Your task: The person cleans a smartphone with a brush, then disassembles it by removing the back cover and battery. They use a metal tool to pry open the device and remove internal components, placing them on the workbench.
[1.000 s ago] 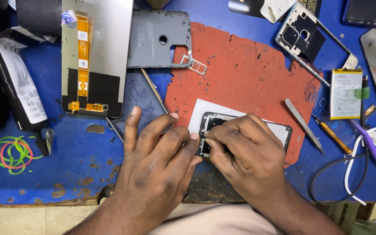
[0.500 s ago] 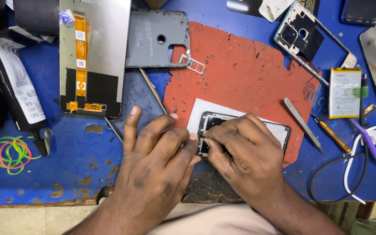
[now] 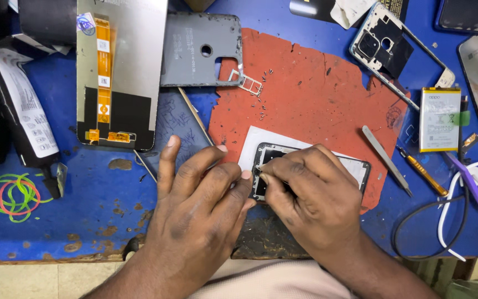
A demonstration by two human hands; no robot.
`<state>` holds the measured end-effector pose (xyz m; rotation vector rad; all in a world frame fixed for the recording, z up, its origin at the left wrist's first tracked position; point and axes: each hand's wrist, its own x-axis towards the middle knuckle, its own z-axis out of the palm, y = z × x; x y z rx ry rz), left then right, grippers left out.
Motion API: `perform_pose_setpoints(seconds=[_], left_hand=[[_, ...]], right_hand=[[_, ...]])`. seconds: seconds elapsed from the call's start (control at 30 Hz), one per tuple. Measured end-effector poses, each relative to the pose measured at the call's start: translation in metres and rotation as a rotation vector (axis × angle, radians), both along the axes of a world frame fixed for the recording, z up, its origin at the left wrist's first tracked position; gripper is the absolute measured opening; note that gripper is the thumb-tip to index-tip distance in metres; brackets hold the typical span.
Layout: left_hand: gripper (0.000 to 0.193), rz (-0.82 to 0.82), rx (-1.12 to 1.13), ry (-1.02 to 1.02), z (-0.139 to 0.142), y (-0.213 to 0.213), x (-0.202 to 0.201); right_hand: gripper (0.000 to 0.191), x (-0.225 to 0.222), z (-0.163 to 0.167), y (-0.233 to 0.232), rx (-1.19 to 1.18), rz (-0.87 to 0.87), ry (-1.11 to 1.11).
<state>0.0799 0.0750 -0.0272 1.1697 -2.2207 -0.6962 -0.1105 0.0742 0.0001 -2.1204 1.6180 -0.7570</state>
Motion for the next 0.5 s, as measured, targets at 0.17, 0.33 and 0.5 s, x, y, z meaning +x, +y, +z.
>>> perform_pose_setpoints(seconds=[0.17, 0.33, 0.5], left_hand=[[0.031, -0.007, 0.002, -0.002, 0.0000, 0.0003, -0.0003], [0.032, 0.001, -0.008, -0.007, -0.0001, 0.0004, 0.0002], [0.031, 0.000, -0.011, -0.007, -0.0004, 0.0002, -0.0002]], right_hand=[[0.019, -0.0005, -0.0008, 0.0002, 0.021, 0.024, -0.001], [0.020, -0.0007, 0.0003, 0.0000, 0.014, 0.024, 0.002], [0.020, -0.0005, 0.0022, 0.0004, 0.031, 0.052, -0.012]])
